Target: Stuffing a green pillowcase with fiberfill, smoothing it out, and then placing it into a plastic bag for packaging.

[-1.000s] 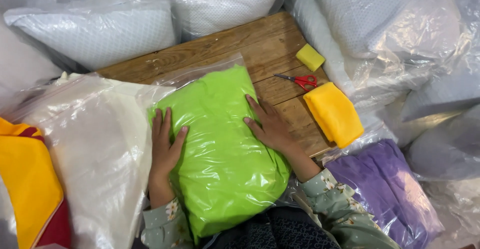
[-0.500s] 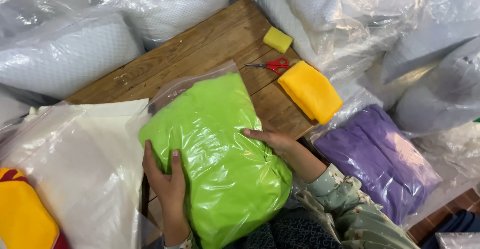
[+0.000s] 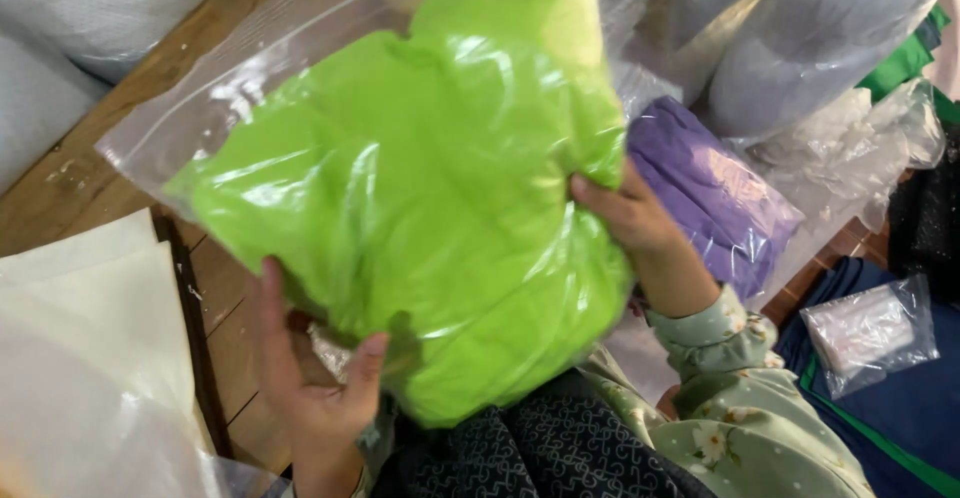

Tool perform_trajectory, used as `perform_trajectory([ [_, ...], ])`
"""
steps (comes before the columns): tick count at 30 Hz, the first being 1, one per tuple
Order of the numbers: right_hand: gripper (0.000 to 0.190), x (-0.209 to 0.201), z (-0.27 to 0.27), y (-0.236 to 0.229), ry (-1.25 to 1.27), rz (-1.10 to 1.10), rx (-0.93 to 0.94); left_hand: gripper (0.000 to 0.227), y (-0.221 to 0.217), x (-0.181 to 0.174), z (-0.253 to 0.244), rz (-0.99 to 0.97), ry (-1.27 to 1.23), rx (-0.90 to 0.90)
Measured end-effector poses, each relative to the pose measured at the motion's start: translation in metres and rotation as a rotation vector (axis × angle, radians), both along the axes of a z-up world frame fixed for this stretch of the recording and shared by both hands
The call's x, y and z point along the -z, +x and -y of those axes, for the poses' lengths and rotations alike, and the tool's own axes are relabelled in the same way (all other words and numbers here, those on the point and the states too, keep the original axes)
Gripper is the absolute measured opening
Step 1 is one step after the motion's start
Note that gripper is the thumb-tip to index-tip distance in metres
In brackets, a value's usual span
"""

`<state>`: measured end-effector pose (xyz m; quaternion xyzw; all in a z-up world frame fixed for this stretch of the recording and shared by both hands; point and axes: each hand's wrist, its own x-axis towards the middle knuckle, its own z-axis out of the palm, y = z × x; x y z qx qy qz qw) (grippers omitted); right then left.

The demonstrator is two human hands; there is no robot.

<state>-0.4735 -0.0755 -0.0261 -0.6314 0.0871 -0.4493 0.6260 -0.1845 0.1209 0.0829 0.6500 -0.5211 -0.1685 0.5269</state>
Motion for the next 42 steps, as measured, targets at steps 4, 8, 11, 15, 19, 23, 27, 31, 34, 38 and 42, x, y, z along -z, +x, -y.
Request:
perform_trajectory([
  [4,0.012,-0.016,0.023,-0.109,-0.171,-0.239,0.161,0.09,-0.041,0.013,0.018,0.205,0.033,0.351],
  [8,0.011,0.004,0.01,-0.234,0.179,-0.481,0.361,0.094,-0.095,0.023,0.04,0.179,0.173,0.773],
  [11,0.008,0.108,0.043,-0.419,-0.375,-0.828,0.419,0.09,-0.127,0.039,0.059,0.09,0.093,1.021],
  [15,0.008,0.101,0.058,-0.419,-0.214,-0.888,0.461,0.079,-0.162,0.063,0.094,-0.152,0.03,1.245],
  [19,0.02,0.078,0.054,-0.416,0.203,-1.029,0.535,0.091,-0.196,0.109,0.139,-0.24,0.077,1.365],
  [23,0.034,0.043,0.063,-0.398,0.635,-1.162,0.576,0.073,-0.205,0.147,0.159,-0.299,0.437,1.444],
  [27,0.034,0.033,0.059,-0.267,0.729,-1.51,0.449,0.071,-0.183,0.164,0.149,-0.121,0.494,1.4],
  [31,0.05,0.107,0.065,-0.23,0.617,-1.655,0.723,0.054,-0.131,0.131,0.127,-0.022,0.539,1.227],
  [34,0.054,0.126,0.067,-0.227,0.554,-1.642,0.797,0.047,-0.087,0.102,0.11,-0.067,0.448,1.104],
  [38,0.053,0.056,0.053,-0.179,0.683,-1.473,0.96,0.045,-0.025,0.074,0.086,-0.109,0.322,0.872],
  [42,0.048,0.022,0.047,-0.145,0.649,-1.425,0.991,0.044,0.033,0.071,0.07,-0.118,0.282,0.69],
])
